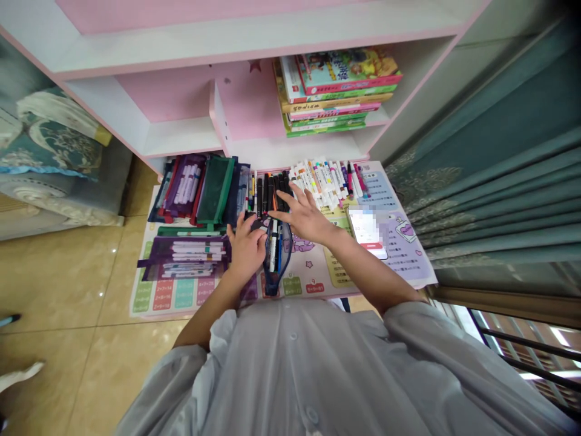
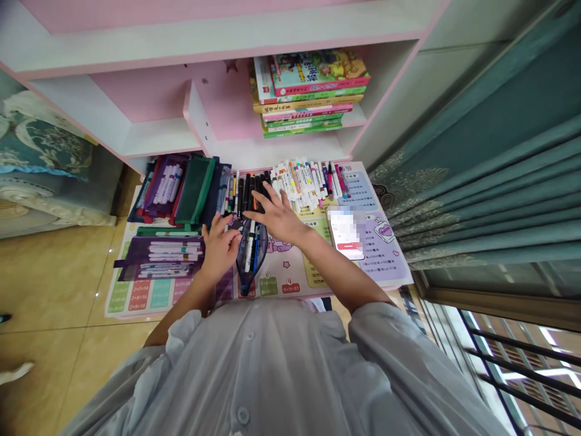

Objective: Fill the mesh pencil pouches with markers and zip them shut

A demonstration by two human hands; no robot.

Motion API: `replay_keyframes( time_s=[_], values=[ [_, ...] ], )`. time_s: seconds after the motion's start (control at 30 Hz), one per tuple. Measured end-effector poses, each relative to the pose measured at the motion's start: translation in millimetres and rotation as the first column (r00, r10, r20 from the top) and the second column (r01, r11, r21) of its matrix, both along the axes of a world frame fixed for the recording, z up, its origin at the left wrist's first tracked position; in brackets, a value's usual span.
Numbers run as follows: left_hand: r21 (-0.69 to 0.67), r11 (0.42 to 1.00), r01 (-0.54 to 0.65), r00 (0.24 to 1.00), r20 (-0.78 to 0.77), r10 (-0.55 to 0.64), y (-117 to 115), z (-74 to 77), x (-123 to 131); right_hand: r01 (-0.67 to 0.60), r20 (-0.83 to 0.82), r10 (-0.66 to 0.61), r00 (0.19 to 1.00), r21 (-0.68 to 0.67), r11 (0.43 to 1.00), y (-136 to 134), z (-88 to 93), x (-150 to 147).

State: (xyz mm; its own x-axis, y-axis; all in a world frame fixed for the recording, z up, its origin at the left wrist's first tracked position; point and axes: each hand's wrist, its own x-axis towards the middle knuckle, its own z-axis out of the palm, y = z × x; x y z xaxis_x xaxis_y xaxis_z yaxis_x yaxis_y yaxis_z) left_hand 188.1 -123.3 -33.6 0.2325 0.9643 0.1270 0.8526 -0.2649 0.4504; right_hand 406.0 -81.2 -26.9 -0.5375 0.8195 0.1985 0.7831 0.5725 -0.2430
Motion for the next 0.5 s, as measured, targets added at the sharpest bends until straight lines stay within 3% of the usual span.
replay_keyframes(
  time_s=[0.2,0.5],
  values=[
    [-0.044,0.995,0.087,0.996,-0.03,-0.088,-2,6.2,2,-0.115,-0.027,0.116,0.993,0.024,0.993,-1,2.3,-1],
    [-0.165,0.97,0.181,0.98,-0.054,-0.192,0,15.4,9,-0.065,-0.172,0.064,0.983,0.001,0.998,-31,-18.6,18]
  ],
)
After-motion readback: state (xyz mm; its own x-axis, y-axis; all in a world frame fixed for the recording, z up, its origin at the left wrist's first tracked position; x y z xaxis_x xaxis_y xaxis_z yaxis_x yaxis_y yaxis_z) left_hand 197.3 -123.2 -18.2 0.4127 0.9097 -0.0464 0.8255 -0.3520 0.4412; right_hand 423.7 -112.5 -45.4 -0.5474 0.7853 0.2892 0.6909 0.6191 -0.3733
